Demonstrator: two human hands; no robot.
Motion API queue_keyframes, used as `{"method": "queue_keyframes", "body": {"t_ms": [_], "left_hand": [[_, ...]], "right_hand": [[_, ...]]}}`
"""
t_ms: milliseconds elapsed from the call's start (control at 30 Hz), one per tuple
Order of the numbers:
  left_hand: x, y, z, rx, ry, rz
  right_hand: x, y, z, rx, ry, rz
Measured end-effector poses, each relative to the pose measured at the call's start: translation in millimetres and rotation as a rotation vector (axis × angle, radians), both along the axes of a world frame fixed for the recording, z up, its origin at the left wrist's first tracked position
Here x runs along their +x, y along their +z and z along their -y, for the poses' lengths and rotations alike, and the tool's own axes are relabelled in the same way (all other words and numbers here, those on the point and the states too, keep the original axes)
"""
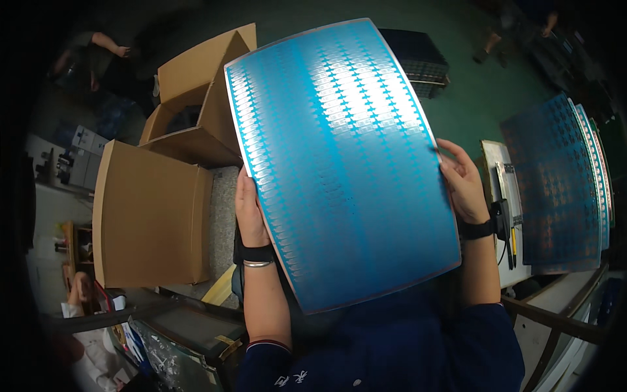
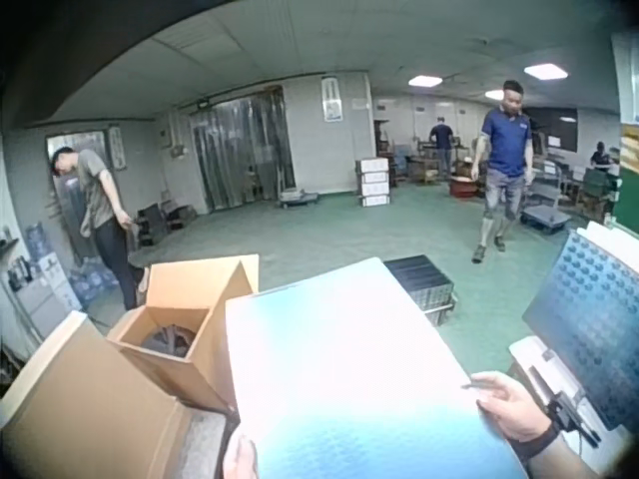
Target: Inspecting large blue patterned metal sheets by lifting them and checking for defects.
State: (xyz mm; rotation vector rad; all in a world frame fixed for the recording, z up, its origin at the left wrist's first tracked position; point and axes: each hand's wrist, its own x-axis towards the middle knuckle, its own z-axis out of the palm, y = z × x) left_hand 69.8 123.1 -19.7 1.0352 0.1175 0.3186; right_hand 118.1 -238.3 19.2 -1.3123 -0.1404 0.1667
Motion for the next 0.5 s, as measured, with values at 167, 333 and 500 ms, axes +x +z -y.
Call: {"method": "queue_keyframes", "body": {"t_ms": [167, 333, 500], "left_hand": [[-6, 4, 4, 0.077, 0.02, 0.037], [-7, 7, 8, 0.102, -0.016, 0.072], [-7, 10, 8, 0.067, -0.052, 0.104]], "right_hand": [[2, -17, -2, -0.006, -0.027, 0.036], [3, -31, 3, 0.019, -0.063, 0.015], [4, -39, -1, 0.068, -0.086, -0.036]]}}
